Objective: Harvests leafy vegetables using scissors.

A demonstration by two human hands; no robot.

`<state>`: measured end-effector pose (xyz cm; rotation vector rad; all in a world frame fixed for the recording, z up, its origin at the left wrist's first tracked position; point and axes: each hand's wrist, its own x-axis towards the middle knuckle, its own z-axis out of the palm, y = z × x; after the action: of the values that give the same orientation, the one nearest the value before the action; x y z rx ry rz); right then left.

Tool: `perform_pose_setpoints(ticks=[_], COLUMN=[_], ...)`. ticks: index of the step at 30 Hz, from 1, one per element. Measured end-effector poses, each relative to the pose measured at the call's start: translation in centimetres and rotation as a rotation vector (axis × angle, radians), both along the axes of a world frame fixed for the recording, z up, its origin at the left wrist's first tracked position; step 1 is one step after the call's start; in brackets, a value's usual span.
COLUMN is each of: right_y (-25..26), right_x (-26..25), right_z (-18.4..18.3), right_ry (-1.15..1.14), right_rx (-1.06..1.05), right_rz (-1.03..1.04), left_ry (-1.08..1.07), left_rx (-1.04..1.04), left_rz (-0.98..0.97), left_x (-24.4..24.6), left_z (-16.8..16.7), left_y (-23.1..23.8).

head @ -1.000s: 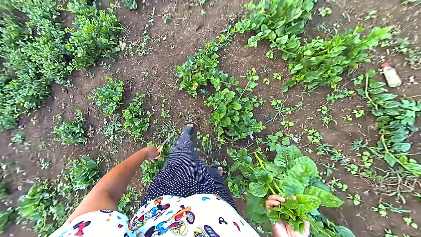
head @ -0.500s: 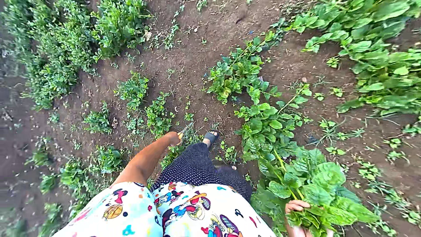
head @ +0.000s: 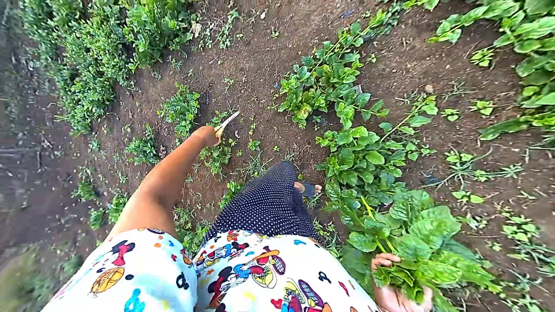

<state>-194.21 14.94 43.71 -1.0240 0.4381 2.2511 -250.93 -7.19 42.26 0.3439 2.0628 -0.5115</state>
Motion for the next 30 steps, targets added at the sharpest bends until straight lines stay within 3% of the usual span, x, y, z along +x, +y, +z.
perform_pose_setpoints(ticks=[4, 8, 13, 16, 19, 22, 27, 30], right_y=[-0.6, -0.9, -1.9, -2.5, -3.1, -3.4, -2.7, -1.0], right_x=[-1.8, -5.0, -11.1, -14.9, -17.8, -20.2, -23.6, -24.3], right_z=[-1.6, -3.8, -7.8, -11.4, -15.8, -20.2, -25.8, -27.0], right_ry=[-0.037, -0.172, -0.284, -0.335, -0.3, -0.273, -0.322, -0.404], right_rx=[-0.031, -0.043, -0.098, -0.186, -0.264, -0.341, -0.356, -0.414], right_rz=[-0.103, -0.164, -0.212, -0.228, -0.33, -0.467, -0.594, -0.626], left_ry=[-0.001, -0.1, -0.24, -0.289, -0.292, -0.295, -0.352, -0.342], left_rx=[0.172, 0.272, 0.339, 0.326, 0.378, 0.388, 0.375, 0.466], left_rz=[-0.014, -0.185, -0.309, -0.313, -0.277, -0.169, -0.03, -0.036], left_x=[0.4, 2.6, 3.5, 4.1, 4.5, 5.0, 5.8, 6.9], left_z=[-1.6, -5.6, -17.1, -25.1, -33.8, -38.8, -43.4, -42.4], left_y=[8.3, 21.7, 36.2, 41.5, 44.5, 45.6, 44.4, 42.8])
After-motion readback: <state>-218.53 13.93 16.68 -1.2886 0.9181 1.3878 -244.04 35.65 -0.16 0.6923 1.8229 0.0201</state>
